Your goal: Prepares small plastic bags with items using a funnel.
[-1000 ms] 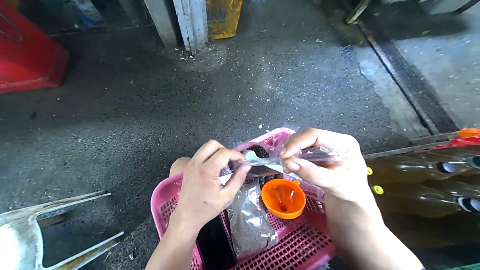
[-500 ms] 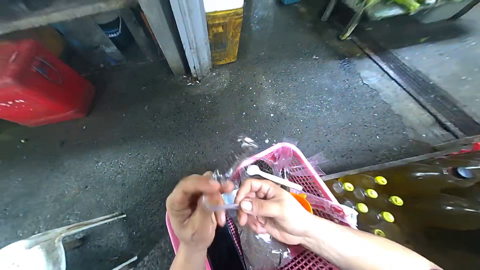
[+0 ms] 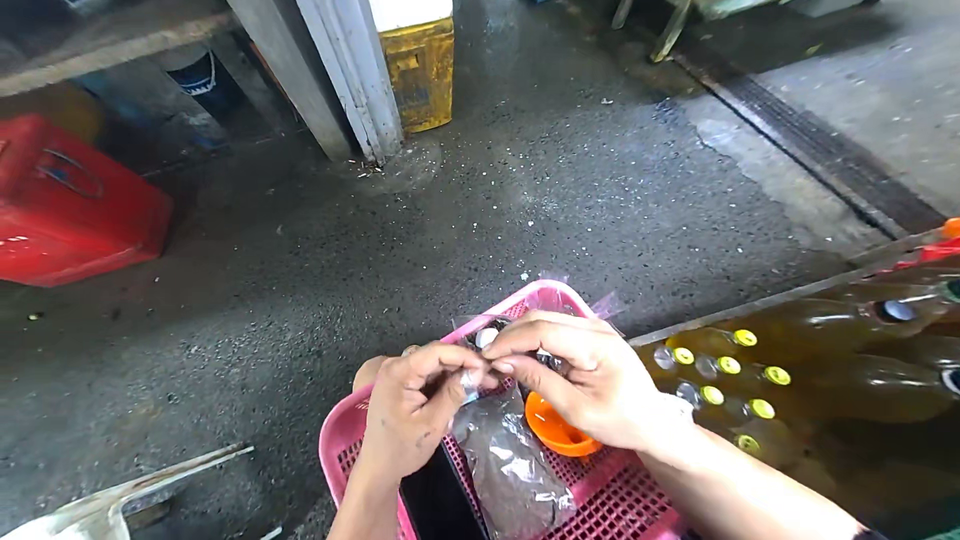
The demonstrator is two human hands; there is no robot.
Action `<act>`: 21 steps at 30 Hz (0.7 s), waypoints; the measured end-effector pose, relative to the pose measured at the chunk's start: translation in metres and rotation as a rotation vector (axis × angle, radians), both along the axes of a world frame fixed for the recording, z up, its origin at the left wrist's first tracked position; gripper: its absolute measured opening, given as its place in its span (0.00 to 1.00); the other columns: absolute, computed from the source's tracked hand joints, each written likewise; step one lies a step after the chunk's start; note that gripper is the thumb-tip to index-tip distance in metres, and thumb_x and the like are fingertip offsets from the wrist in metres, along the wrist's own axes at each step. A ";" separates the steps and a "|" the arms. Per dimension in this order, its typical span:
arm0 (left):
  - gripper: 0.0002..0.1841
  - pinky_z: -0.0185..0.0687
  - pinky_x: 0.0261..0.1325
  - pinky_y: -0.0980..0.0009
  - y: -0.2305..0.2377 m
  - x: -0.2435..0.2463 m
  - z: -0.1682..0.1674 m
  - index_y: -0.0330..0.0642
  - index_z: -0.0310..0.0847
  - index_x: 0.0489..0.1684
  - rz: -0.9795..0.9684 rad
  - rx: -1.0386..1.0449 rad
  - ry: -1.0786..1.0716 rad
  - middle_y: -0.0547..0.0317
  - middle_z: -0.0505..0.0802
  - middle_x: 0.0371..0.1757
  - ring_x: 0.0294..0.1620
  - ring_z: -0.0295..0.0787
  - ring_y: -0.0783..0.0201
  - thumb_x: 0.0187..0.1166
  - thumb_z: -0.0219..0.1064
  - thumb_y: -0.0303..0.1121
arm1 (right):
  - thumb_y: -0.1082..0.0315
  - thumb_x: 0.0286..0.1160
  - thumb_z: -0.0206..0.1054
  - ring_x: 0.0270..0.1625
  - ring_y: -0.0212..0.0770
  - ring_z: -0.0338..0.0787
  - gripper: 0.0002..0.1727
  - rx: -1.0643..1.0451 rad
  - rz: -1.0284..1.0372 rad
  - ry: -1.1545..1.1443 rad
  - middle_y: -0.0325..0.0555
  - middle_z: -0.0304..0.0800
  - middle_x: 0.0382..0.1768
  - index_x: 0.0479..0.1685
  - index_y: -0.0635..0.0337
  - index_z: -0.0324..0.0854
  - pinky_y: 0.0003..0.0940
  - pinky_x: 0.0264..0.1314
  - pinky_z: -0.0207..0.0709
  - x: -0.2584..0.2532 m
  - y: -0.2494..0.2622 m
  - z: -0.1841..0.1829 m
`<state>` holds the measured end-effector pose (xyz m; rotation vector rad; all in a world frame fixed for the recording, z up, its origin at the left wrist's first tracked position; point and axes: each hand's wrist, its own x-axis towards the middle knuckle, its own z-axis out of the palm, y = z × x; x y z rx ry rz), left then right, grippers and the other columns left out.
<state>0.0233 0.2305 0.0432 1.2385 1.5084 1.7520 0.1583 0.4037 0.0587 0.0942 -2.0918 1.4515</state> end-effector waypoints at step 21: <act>0.41 0.85 0.36 0.86 0.012 0.026 -0.002 0.37 0.59 0.90 0.324 -0.032 0.188 0.66 0.99 0.46 0.34 0.91 0.81 0.73 0.74 0.23 | 0.68 0.88 0.62 0.39 0.24 0.89 0.06 -0.100 0.079 -0.021 0.37 0.89 0.36 0.50 0.61 0.79 0.20 0.44 0.86 0.000 0.002 -0.004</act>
